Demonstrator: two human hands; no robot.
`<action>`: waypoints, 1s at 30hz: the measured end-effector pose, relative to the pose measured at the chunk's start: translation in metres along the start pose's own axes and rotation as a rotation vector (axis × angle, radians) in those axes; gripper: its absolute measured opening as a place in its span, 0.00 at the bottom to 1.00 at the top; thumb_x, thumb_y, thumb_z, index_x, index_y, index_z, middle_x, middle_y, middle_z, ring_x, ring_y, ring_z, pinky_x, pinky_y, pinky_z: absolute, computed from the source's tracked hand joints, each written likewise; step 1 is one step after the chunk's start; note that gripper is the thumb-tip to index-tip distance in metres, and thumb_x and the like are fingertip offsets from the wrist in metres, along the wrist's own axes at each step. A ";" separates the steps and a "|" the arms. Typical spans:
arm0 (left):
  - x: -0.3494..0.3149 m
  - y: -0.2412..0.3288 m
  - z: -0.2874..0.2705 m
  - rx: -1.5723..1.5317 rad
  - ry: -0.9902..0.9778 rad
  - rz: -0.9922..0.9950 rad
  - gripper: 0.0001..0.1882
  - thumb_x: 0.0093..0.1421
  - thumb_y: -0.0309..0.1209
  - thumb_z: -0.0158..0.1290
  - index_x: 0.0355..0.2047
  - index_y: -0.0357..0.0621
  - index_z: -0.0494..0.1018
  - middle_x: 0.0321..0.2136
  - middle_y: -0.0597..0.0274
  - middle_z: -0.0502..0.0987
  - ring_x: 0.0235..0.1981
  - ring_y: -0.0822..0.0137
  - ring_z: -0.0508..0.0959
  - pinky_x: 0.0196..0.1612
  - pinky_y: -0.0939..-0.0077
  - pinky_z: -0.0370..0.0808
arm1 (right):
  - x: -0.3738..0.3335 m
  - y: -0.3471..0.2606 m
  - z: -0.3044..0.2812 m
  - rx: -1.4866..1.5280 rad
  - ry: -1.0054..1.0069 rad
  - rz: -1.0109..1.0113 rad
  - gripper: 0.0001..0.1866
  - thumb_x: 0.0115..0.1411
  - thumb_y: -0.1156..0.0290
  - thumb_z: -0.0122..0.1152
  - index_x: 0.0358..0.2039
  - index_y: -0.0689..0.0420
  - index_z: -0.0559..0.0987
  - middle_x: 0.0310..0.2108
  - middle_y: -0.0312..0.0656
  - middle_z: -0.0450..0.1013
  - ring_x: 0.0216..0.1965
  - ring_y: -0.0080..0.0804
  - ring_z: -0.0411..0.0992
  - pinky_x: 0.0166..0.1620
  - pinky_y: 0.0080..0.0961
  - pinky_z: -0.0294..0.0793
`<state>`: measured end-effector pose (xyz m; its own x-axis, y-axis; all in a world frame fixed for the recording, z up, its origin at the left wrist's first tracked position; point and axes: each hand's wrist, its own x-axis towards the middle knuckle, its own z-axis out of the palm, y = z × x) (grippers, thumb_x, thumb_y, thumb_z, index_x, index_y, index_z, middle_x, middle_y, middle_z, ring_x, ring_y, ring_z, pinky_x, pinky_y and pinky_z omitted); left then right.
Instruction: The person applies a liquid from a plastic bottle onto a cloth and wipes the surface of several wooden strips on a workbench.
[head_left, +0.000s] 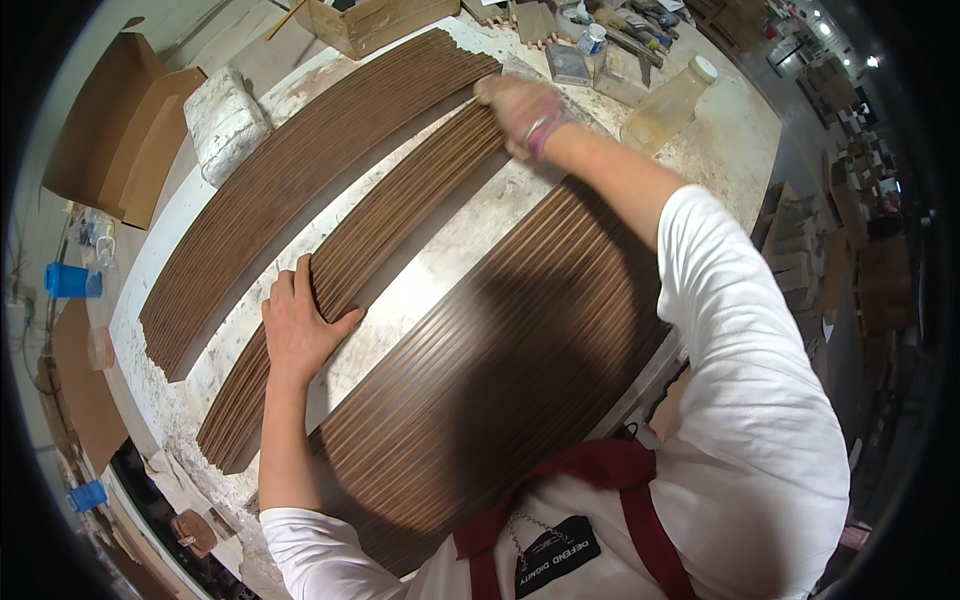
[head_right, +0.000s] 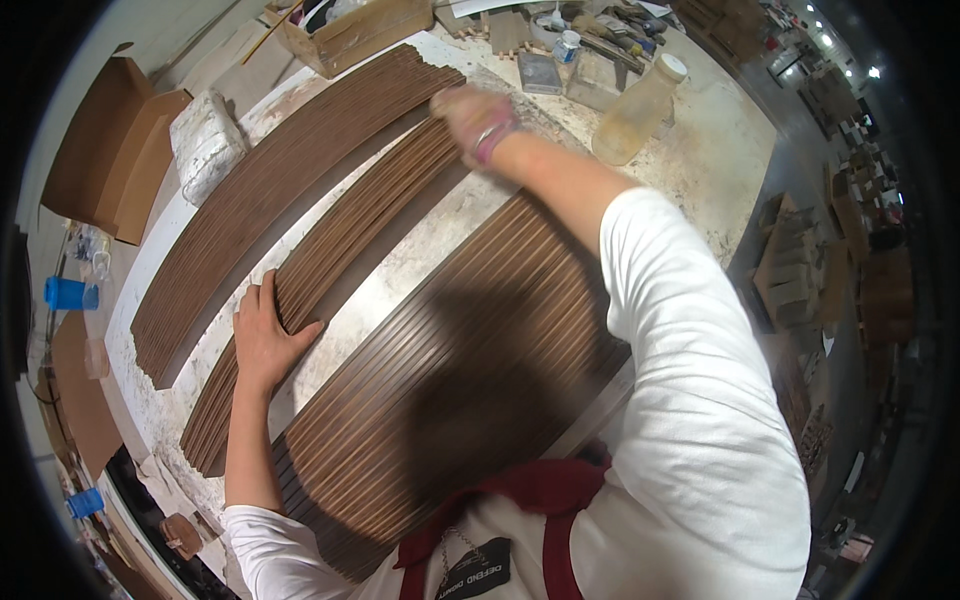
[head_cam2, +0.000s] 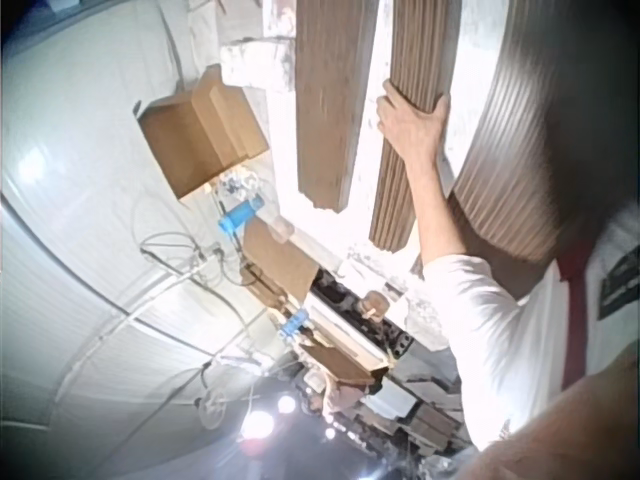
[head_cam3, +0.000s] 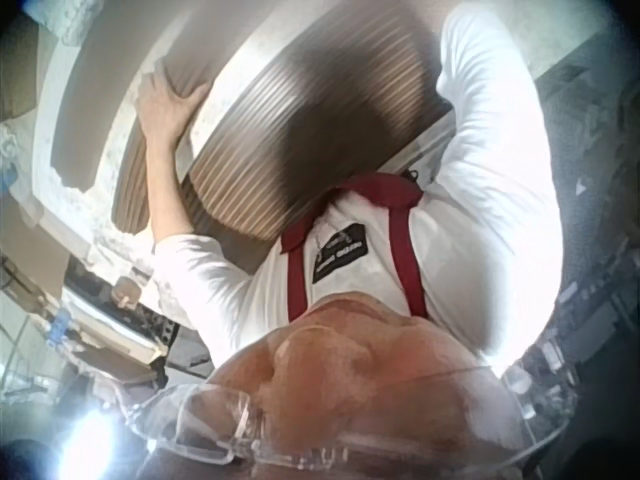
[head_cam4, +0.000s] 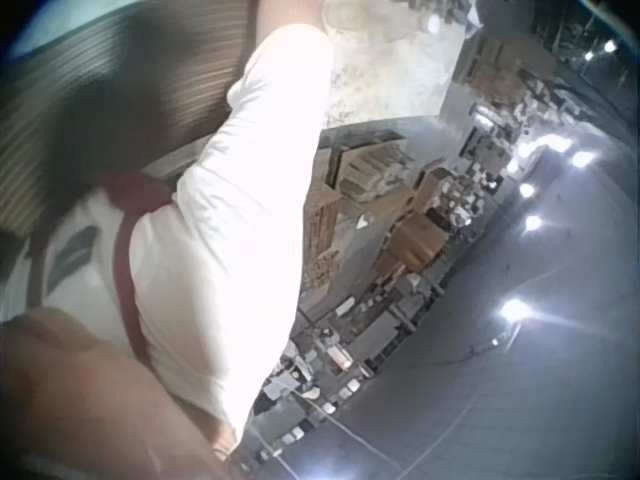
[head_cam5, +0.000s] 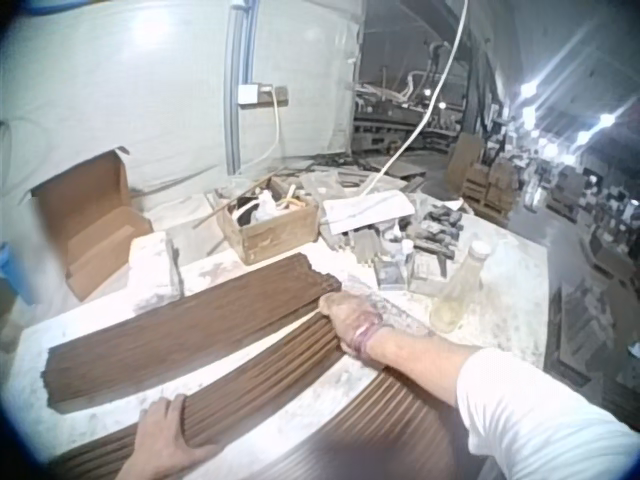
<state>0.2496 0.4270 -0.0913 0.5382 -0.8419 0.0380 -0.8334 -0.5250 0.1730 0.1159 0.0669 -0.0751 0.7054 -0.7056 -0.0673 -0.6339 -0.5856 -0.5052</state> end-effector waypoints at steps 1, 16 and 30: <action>0.001 0.000 0.000 0.006 0.006 0.000 0.50 0.40 0.47 0.68 0.61 0.38 0.61 0.44 0.49 0.69 0.47 0.52 0.71 0.49 0.58 0.67 | -0.009 -0.006 0.019 -0.103 0.051 -0.185 0.16 0.66 0.69 0.46 0.50 0.43 0.78 0.54 0.40 0.73 0.54 0.36 0.72 0.58 0.31 0.71; -0.004 0.001 -0.002 -0.009 -0.010 -0.011 0.50 0.41 0.48 0.68 0.62 0.40 0.60 0.45 0.51 0.69 0.48 0.52 0.70 0.49 0.59 0.67 | -0.036 -0.050 -0.016 -0.128 -0.004 -0.218 0.11 0.61 0.66 0.55 0.43 0.53 0.76 0.34 0.43 0.77 0.36 0.30 0.77 0.37 0.30 0.79; -0.009 0.004 -0.001 -0.016 0.041 0.025 0.47 0.41 0.46 0.68 0.59 0.41 0.63 0.43 0.54 0.69 0.45 0.54 0.70 0.47 0.60 0.66 | -0.044 0.001 0.005 -0.434 0.154 -0.780 0.07 0.53 0.79 0.58 0.26 0.51 0.73 0.30 0.40 0.73 0.35 0.35 0.77 0.34 0.30 0.79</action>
<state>0.2419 0.4325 -0.0901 0.5220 -0.8490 0.0823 -0.8448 -0.5013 0.1869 0.0854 0.0993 -0.0768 0.9544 -0.0728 0.2897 -0.0795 -0.9968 0.0117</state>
